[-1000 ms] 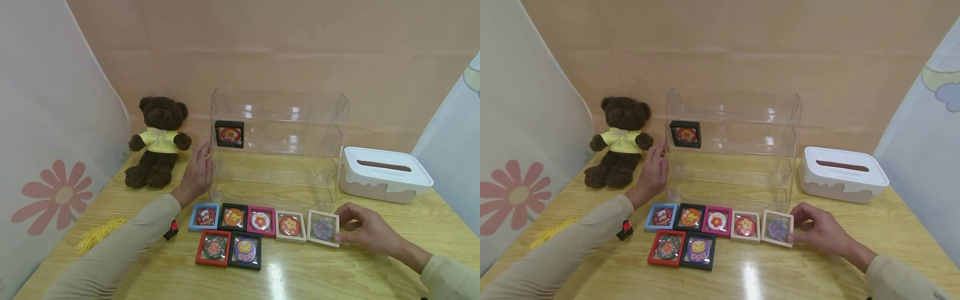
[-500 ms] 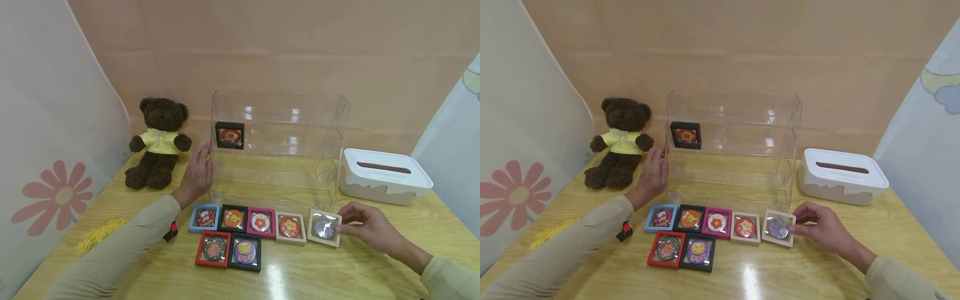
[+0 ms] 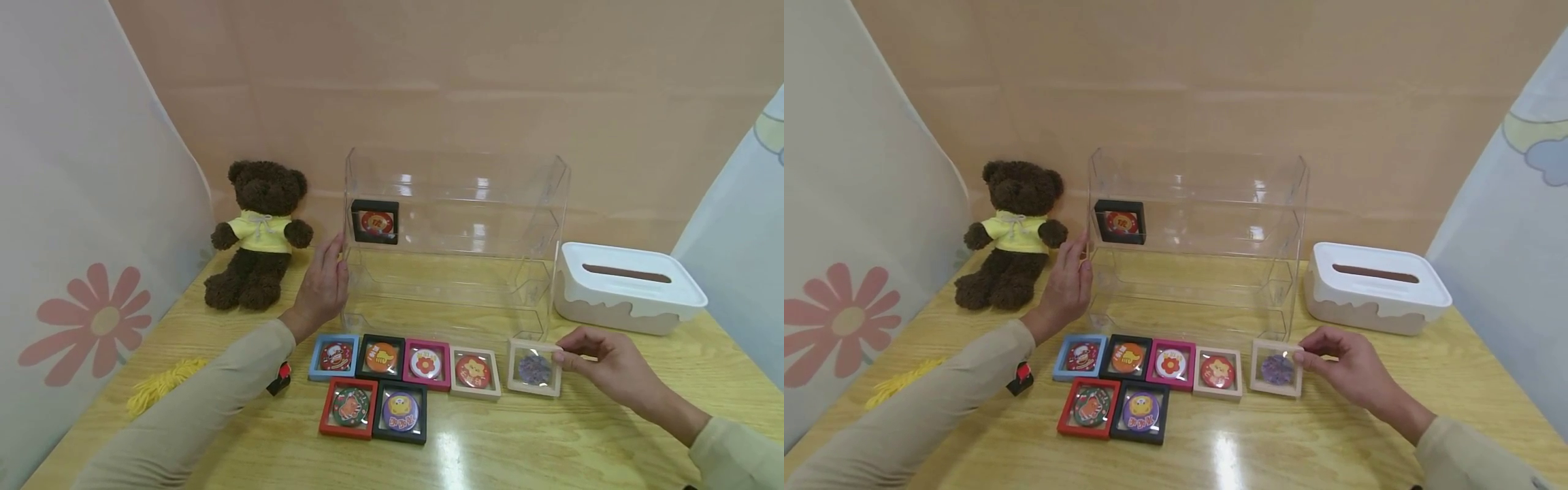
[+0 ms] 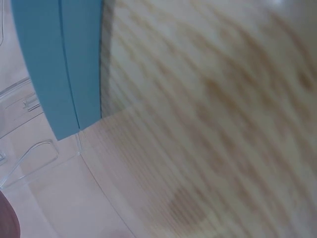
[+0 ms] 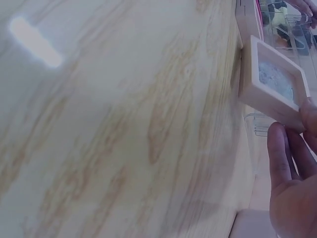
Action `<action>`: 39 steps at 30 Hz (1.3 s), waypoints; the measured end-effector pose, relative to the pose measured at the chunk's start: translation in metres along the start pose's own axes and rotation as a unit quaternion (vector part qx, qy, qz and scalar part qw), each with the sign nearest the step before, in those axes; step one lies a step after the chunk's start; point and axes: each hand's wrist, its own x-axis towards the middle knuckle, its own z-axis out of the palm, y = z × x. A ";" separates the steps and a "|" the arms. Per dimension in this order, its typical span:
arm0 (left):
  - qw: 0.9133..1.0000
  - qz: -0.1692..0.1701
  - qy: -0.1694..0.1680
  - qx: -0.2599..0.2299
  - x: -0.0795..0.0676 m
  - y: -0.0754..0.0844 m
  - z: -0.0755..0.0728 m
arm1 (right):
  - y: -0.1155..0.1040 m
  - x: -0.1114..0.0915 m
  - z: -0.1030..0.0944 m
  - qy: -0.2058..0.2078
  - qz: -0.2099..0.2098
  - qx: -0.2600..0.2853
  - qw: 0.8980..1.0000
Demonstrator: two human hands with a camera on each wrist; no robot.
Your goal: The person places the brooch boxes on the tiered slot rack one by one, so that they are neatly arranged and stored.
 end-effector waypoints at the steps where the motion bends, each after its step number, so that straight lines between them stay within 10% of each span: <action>1: 1.000 0.000 0.000 0.001 0.000 0.000 0.000 | -0.001 0.000 0.000 0.003 0.004 0.004 1.000; 19: 1.000 -0.002 0.001 0.003 0.000 0.000 -0.001 | -0.013 0.004 -0.025 0.022 0.047 0.079 0.996; 26: 1.000 -0.002 -0.003 0.001 0.001 0.001 -0.001 | -0.021 0.011 -0.033 0.047 -0.030 0.193 0.980; 39: 1.000 0.001 0.000 0.002 0.001 0.001 0.000 | -0.037 0.024 -0.038 0.082 -0.079 0.243 0.963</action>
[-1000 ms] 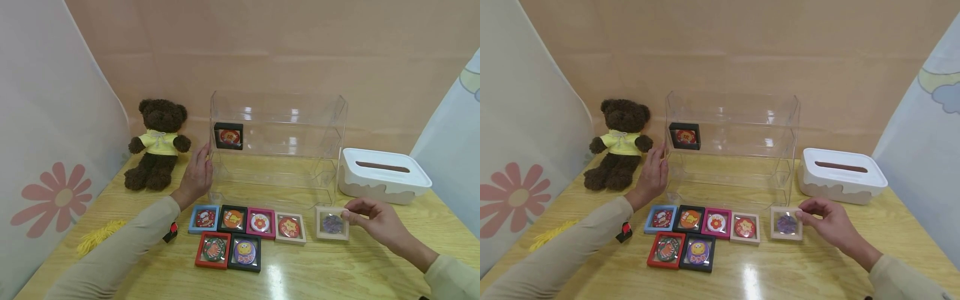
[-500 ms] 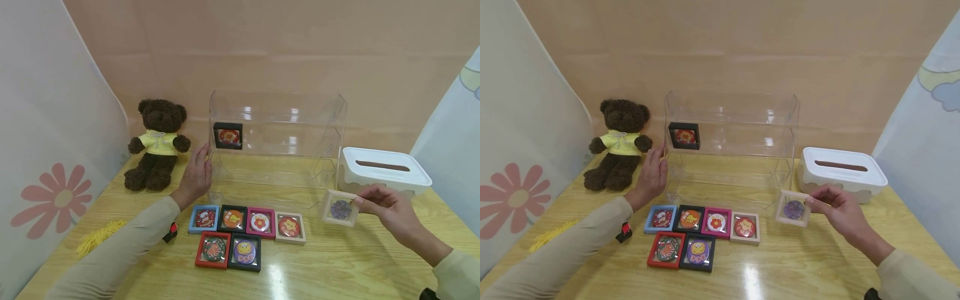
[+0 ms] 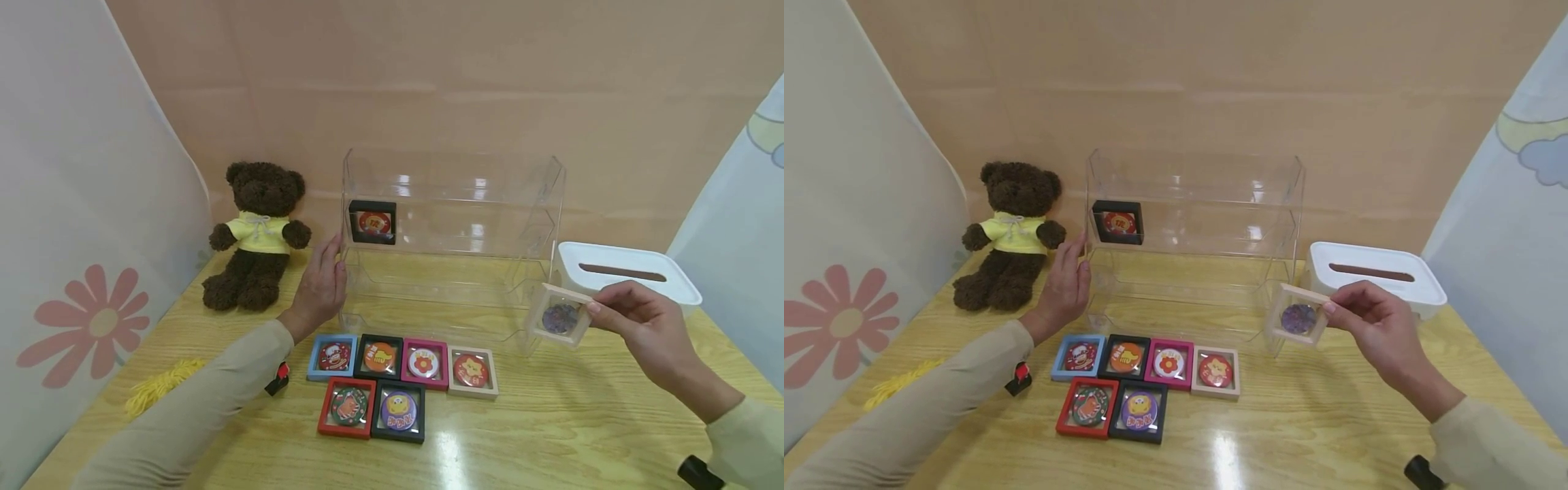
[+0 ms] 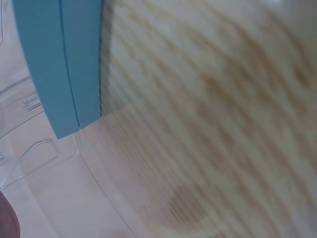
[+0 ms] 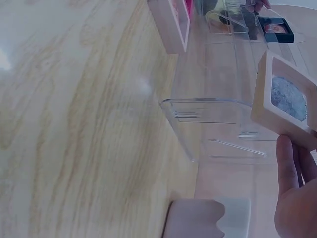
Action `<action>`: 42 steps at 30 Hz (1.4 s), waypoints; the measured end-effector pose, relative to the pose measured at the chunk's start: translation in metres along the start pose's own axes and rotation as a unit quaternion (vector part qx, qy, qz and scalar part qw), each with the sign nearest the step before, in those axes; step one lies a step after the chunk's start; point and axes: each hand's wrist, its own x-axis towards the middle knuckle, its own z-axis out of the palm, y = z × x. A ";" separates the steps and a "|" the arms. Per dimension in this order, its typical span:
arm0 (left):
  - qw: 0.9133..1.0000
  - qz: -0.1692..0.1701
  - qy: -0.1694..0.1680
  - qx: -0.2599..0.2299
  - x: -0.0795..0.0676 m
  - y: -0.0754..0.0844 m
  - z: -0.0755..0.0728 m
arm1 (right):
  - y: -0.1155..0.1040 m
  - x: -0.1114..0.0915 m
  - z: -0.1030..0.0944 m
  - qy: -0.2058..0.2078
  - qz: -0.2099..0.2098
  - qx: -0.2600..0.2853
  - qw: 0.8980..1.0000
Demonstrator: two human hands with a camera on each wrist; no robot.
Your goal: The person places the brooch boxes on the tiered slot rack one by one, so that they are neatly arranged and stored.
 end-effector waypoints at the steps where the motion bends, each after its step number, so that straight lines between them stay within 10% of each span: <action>1: 1.000 0.001 0.000 0.000 0.000 0.000 0.000 | -0.001 0.001 0.001 0.008 -0.001 -0.008 1.000; 42: 1.000 0.010 0.001 0.004 0.001 0.001 -0.002 | -0.024 0.086 0.068 0.077 -0.076 0.032 0.994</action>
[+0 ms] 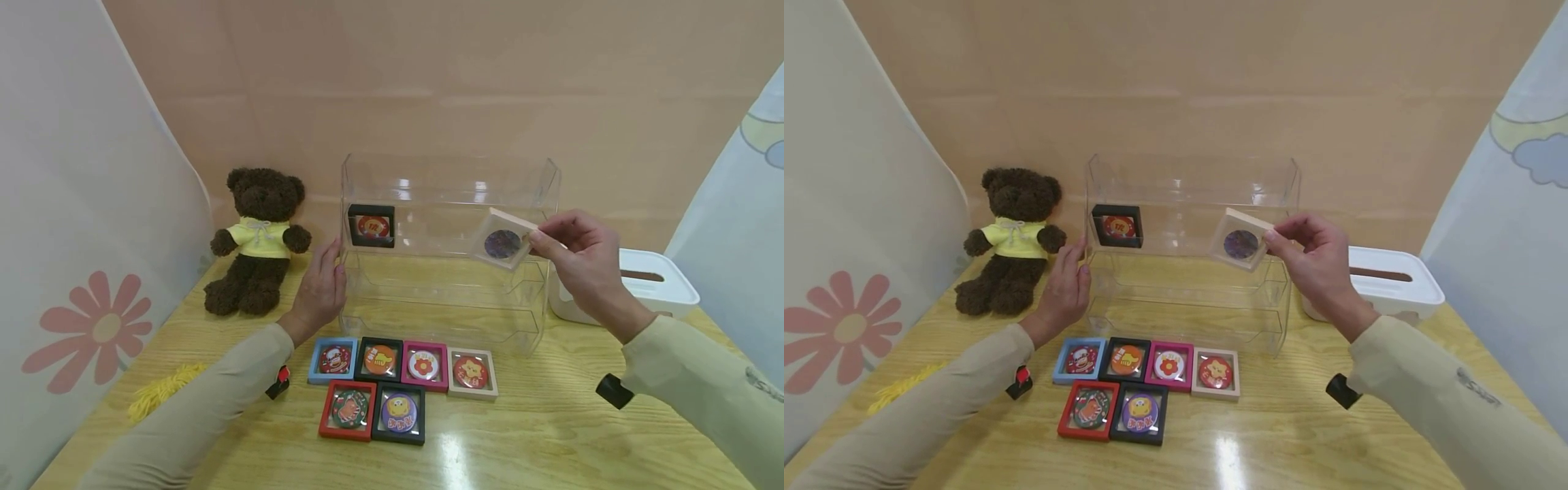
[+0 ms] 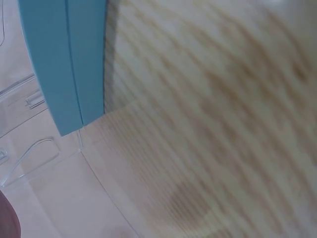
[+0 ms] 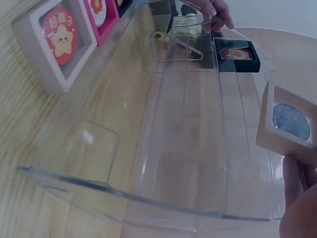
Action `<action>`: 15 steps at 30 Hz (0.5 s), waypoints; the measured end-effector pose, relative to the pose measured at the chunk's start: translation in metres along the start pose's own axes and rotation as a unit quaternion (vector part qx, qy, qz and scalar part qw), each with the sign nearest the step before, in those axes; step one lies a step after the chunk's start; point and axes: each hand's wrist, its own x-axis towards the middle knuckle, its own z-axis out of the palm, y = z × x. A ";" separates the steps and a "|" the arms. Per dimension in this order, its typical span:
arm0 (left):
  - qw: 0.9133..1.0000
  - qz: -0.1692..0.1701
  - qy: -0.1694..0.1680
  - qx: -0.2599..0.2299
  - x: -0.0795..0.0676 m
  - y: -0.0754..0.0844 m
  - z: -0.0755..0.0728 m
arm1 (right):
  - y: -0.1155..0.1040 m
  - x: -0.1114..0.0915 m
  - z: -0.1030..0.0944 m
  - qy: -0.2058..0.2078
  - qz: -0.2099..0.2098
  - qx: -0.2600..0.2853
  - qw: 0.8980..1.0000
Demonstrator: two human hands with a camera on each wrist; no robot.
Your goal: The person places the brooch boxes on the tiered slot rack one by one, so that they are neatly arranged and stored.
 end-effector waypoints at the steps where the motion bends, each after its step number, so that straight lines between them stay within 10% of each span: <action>1: 1.000 0.001 0.000 0.001 0.000 0.000 0.000 | 0.001 0.002 0.002 0.002 -0.003 -0.002 1.000; 15: 1.000 0.005 0.005 0.002 0.000 0.000 -0.001 | 0.015 0.020 0.027 0.012 -0.032 -0.041 0.999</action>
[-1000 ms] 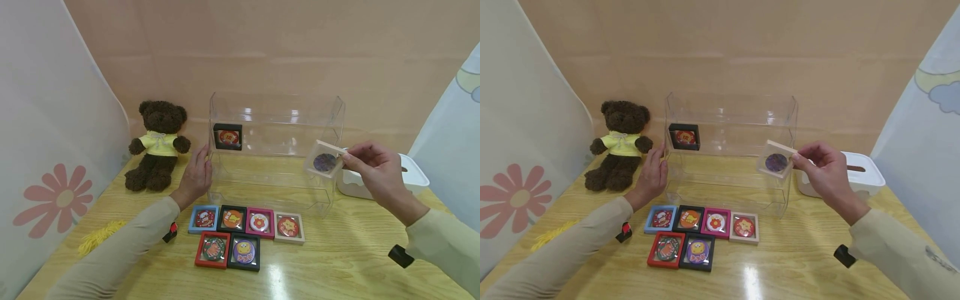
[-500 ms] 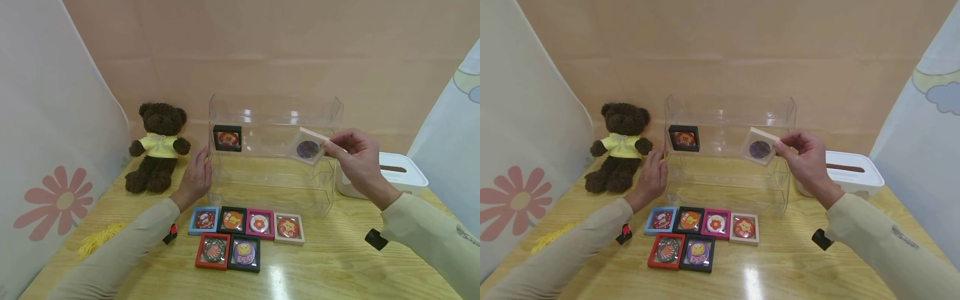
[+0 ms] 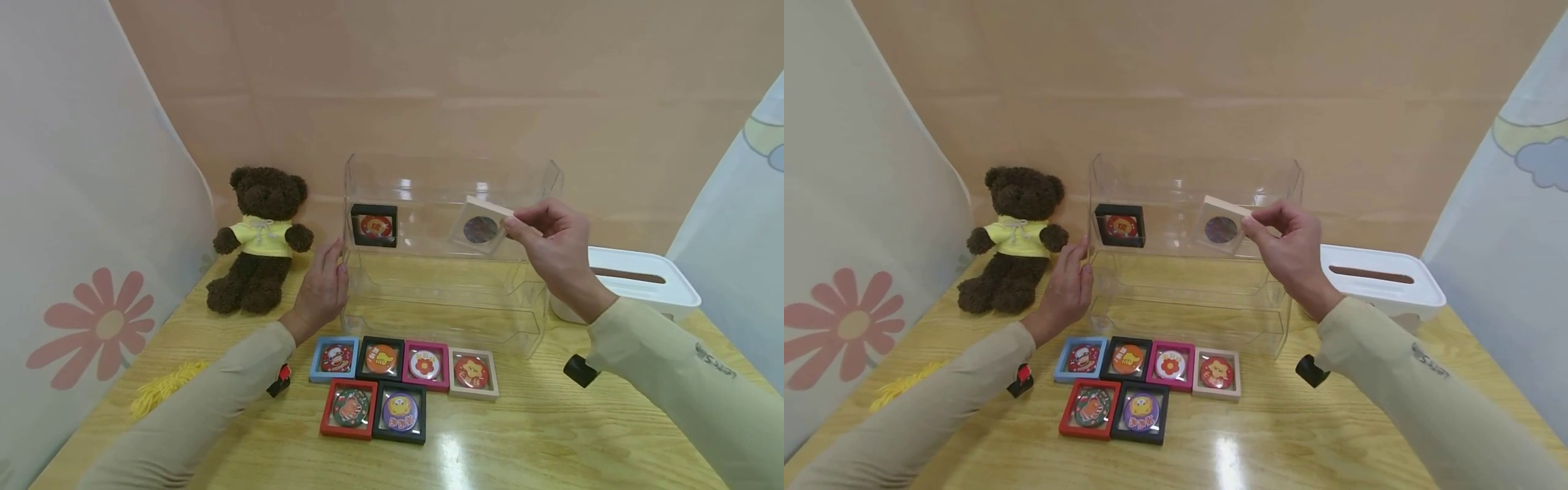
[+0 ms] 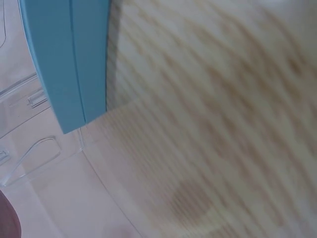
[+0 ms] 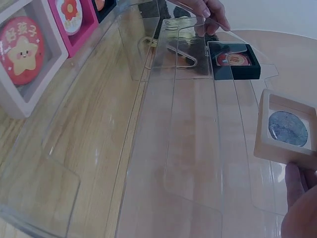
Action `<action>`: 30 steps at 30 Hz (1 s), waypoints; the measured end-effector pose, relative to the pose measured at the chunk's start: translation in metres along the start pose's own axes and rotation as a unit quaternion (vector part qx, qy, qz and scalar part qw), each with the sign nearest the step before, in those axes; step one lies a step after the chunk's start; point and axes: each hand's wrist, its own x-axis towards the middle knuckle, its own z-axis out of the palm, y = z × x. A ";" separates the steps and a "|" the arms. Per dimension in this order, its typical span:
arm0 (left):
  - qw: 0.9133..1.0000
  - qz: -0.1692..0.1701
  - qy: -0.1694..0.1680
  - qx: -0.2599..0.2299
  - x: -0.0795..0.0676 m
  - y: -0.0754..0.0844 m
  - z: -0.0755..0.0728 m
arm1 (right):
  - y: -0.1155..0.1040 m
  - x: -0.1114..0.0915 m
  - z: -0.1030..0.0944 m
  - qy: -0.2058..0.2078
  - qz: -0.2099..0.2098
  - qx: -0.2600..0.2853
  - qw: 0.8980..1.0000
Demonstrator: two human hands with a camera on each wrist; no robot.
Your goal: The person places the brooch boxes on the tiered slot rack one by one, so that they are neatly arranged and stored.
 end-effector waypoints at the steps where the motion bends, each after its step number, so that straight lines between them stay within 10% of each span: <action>1: 1.000 0.000 -0.001 0.001 0.000 0.000 0.000 | 0.001 0.001 0.001 0.001 -0.001 0.002 1.000; 30: 1.000 -0.003 -0.012 -0.002 0.001 0.001 0.001 | 0.023 0.018 0.036 0.027 0.003 -0.102 0.994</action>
